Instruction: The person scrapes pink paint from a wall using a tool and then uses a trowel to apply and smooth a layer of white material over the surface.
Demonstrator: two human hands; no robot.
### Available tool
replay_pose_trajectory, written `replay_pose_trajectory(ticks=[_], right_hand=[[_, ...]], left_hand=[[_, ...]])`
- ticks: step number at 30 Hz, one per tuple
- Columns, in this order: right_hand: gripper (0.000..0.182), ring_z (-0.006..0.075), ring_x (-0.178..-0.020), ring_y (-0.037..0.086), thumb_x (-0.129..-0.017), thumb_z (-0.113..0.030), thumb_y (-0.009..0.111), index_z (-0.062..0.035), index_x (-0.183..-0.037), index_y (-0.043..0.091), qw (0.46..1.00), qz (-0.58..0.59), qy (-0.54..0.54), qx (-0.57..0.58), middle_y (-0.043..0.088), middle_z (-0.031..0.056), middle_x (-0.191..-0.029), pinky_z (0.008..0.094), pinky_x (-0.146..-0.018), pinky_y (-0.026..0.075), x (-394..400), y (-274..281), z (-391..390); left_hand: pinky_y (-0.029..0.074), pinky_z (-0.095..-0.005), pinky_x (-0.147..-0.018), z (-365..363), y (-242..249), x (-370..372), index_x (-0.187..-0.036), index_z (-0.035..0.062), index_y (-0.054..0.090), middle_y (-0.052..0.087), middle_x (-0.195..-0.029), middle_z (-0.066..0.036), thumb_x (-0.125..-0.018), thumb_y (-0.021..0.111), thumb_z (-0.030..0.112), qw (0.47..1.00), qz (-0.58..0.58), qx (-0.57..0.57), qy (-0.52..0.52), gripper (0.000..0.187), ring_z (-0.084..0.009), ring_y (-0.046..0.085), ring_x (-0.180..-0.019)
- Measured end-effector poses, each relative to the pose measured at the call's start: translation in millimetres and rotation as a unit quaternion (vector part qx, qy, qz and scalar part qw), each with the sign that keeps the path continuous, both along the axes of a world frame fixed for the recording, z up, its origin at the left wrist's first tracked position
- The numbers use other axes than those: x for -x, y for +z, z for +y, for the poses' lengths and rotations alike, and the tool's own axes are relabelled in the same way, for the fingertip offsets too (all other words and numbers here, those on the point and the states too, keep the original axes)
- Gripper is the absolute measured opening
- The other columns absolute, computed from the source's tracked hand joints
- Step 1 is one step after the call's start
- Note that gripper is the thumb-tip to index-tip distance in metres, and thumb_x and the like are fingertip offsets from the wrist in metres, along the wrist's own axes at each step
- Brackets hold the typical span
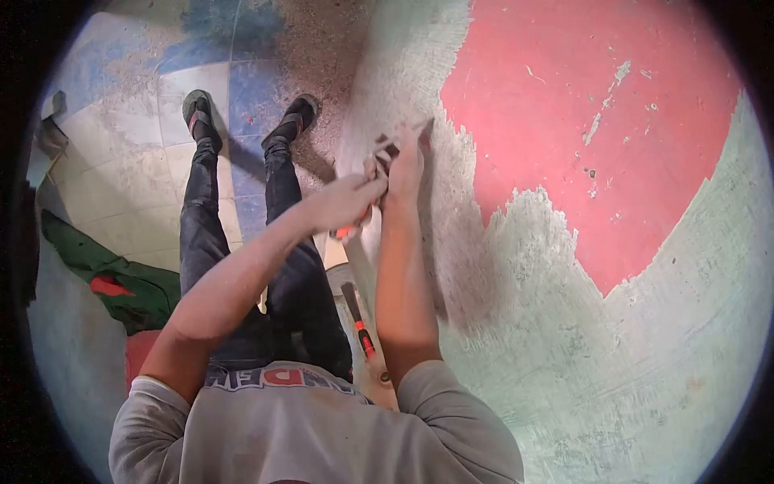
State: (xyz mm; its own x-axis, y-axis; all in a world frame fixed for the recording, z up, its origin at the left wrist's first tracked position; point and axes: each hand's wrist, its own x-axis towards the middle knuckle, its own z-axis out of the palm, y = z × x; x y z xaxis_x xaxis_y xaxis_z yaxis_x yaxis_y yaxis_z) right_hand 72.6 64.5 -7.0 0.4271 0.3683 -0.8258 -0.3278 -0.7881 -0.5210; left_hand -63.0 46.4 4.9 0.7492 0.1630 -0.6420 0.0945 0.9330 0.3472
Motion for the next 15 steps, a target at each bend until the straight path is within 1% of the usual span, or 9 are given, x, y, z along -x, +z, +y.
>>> replay_pose_trajectory(ticks=[1,3,6,7,8,10,11,14,15], right_hand=[[0.045,0.019,-0.047,0.052,-0.093,-0.047,0.06,-0.0029,-0.101,0.057,0.999,0.033,0.026,0.03,0.056,0.0082,-0.074,0.0321,-0.041,0.041,1.6,3.8,13.6],[0.046,0.0192,-0.047,0.052,-0.093,-0.048,0.059,-0.0029,-0.096,0.059,0.999,0.02,0.007,0.025,0.055,0.0071,-0.071,0.0318,-0.041,0.041,2.3,1.1,11.1],[0.046,0.0196,-0.046,0.052,-0.094,-0.047,0.058,-0.0019,-0.093,0.058,0.999,-0.003,-0.041,0.015,0.054,0.0079,-0.069,0.031,-0.04,0.04,12.8,22.2,-20.3],[0.045,0.0197,-0.046,0.052,-0.095,-0.047,0.058,-0.0015,-0.093,0.058,0.999,-0.009,-0.039,0.01,0.053,0.0082,-0.069,0.031,-0.04,0.04,16.5,37.8,-35.1],[0.045,0.0197,-0.046,0.052,-0.095,-0.046,0.057,-0.0011,-0.093,0.057,0.999,-0.014,-0.037,0.004,0.053,0.0084,-0.069,0.0311,-0.039,0.04,18.1,44.5,-41.4],[0.044,0.0201,-0.045,0.052,-0.096,-0.045,0.057,-0.0005,-0.094,0.056,0.999,-0.009,-0.029,0.018,0.055,0.0101,-0.074,0.0319,-0.039,0.039,13.4,41.1,-40.6],[0.044,0.0203,-0.045,0.052,-0.096,-0.044,0.056,-0.0002,-0.095,0.055,0.999,-0.008,-0.026,0.026,0.056,0.011,-0.077,0.0323,-0.039,0.039,10.1,40.0,-40.7],[0.042,0.0207,-0.045,0.051,-0.096,-0.043,0.056,-0.0011,-0.095,0.055,0.997,0.012,-0.042,0.061,0.058,0.0131,-0.088,0.0331,-0.04,0.04,10.7,15.6,-24.3],[0.041,0.0206,-0.046,0.051,-0.095,-0.043,0.056,-0.0023,-0.101,0.054,0.997,0.008,-0.057,0.055,0.059,0.0138,-0.092,0.0335,-0.041,0.04,13.8,15.6,-24.3]], left_hand=[[0.045,-0.0339,-0.042,5.0,-11.8,-2.5,-0.092,-0.0028,0.053,0.053,-0.061,-0.007,-0.102,0.041,0.041,1.0,-0.009,0.008,0.005,0.047,-0.0169,0.057,-0.044],[0.044,-0.033,-0.041,4.9,-22.9,-2.8,-0.095,-0.0043,0.053,0.053,-0.059,-0.007,-0.103,0.04,0.042,1.0,-0.018,0.014,0.001,0.049,-0.0172,0.057,-0.044],[0.047,-0.0331,-0.044,-14.1,10.4,10.8,-0.099,-0.0057,0.055,0.056,-0.062,-0.009,-0.104,0.041,0.045,0.999,-0.016,-0.046,-0.021,0.053,-0.0177,0.058,-0.046],[0.051,-0.0343,-0.051,-20.3,25.0,16.5,-0.1,-0.0064,0.058,0.06,-0.067,-0.011,-0.104,0.042,0.048,0.996,-0.026,0.032,-0.073,0.057,-0.0179,0.06,-0.049],[0.051,-0.0342,-0.051,-25.5,33.2,16.9,-0.099,-0.0061,0.058,0.06,-0.068,-0.011,-0.104,0.042,0.048,0.997,-0.017,0.033,-0.065,0.057,-0.018,0.06,-0.049],[0.051,-0.034,-0.051,-32.4,42.6,13.0,-0.097,-0.0054,0.058,0.061,-0.069,-0.011,-0.104,0.043,0.049,0.998,0.0,0.037,-0.051,0.057,-0.0182,0.06,-0.049],[0.049,-0.0335,-0.046,-39.4,32.9,7.8,-0.095,-0.0055,0.057,0.06,-0.068,-0.011,-0.104,0.043,0.046,1.0,0.012,-0.018,0.01,0.055,-0.0179,0.059,-0.047],[0.048,-0.0334,-0.043,-23.4,1.1,11.5,-0.096,-0.0063,0.058,0.057,-0.066,-0.01,-0.103,0.044,0.044,0.998,-0.023,0.058,-0.023,0.052,-0.0186,0.059,-0.047],[0.049,-0.034,-0.045,-23.9,-4.2,13.6,-0.097,-0.0068,0.057,0.054,-0.064,-0.009,-0.103,0.045,0.042,0.996,-0.036,0.072,-0.029,0.051,-0.0189,0.059,-0.048]])
